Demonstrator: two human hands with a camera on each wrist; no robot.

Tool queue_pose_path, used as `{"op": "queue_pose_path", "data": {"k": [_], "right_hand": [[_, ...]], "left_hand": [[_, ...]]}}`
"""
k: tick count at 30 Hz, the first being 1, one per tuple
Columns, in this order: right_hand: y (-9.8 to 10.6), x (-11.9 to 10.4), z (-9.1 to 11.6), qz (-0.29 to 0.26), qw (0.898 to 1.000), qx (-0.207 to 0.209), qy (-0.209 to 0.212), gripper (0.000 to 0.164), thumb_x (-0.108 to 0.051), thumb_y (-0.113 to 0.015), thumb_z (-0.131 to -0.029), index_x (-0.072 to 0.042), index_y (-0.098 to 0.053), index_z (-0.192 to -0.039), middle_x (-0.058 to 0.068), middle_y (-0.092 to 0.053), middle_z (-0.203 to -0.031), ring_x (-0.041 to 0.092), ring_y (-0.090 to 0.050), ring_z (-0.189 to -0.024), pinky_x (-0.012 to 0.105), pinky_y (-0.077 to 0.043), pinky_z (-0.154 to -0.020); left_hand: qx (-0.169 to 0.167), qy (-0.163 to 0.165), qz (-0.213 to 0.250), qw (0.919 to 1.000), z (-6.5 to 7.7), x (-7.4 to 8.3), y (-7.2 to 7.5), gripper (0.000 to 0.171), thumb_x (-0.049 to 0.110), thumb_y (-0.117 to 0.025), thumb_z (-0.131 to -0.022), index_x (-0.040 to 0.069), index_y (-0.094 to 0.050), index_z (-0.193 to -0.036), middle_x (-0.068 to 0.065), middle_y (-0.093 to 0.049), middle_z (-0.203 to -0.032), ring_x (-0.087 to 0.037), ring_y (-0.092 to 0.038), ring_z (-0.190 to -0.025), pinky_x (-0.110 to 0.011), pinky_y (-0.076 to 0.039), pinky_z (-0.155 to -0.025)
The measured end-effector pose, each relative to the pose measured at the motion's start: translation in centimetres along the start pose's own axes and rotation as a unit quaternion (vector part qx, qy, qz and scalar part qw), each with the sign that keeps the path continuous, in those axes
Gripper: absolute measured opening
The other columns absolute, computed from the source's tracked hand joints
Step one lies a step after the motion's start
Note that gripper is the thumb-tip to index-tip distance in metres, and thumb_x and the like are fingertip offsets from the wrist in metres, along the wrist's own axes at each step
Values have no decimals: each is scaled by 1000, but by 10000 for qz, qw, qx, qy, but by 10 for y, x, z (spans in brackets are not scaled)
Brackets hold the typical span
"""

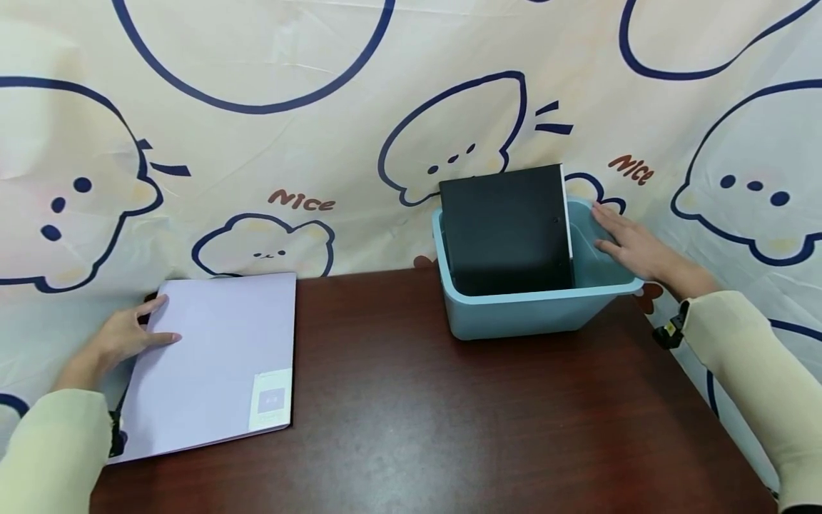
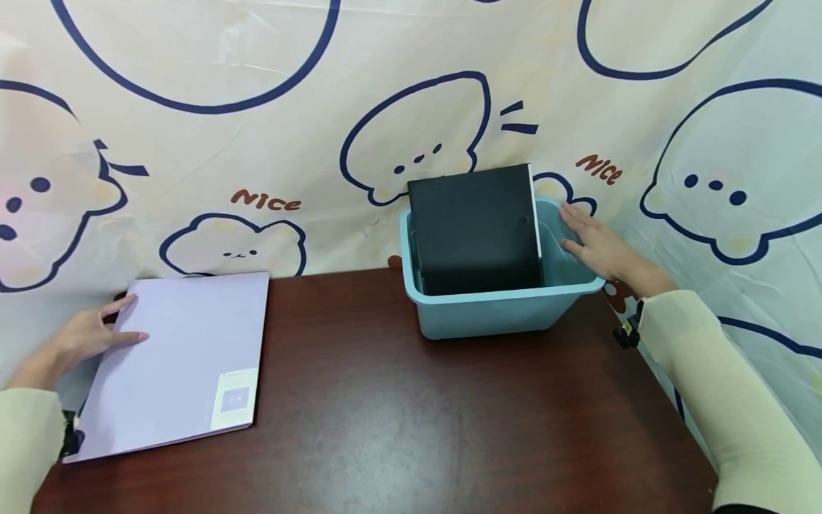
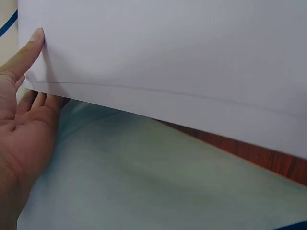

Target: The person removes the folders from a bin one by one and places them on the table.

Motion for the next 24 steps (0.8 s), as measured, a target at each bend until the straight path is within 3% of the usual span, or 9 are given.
{"op": "queue_pose_path", "data": {"k": [8,15,24], "right_hand": [[0,0,-1,-39,10000,-5,21,75,-25,-48,-112,-4,-5,-169,20,-1,-177,51,-6,-160,77,-12,-121],[0,1,0,-49,10000,15,35,75,-26,-47,-112,-5,-4,-170,20,-1,-177,51,-6,-160,78,-12,-121],[0,1,0,-49,10000,-1,25,75,-24,-48,-112,-5,-4,-170,21,-1,-177,52,-6,-160,79,-12,-120]], "left_hand": [[112,149,-78,9998,-3,-6,-7,125,47,-87,-86,9,3,-165,-52,4,-156,-74,-15,-141,-82,-17,-113],[336,146,-184,9992,-6,-11,-4,120,39,-86,-89,8,2,-165,-53,-4,-155,-71,-27,-134,-83,-25,-109],[264,-247,-346,9987,-5,-13,-8,113,41,-81,-94,2,-2,-165,-52,-3,-157,-74,-24,-135,-83,-28,-107]]}}
Point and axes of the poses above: each hand's wrist, its own z-axis away from the middle knuckle, its own y-axis out of the back of the hand, x = y × z, the point moved 8 cm from there along -z, towards the middle knuckle
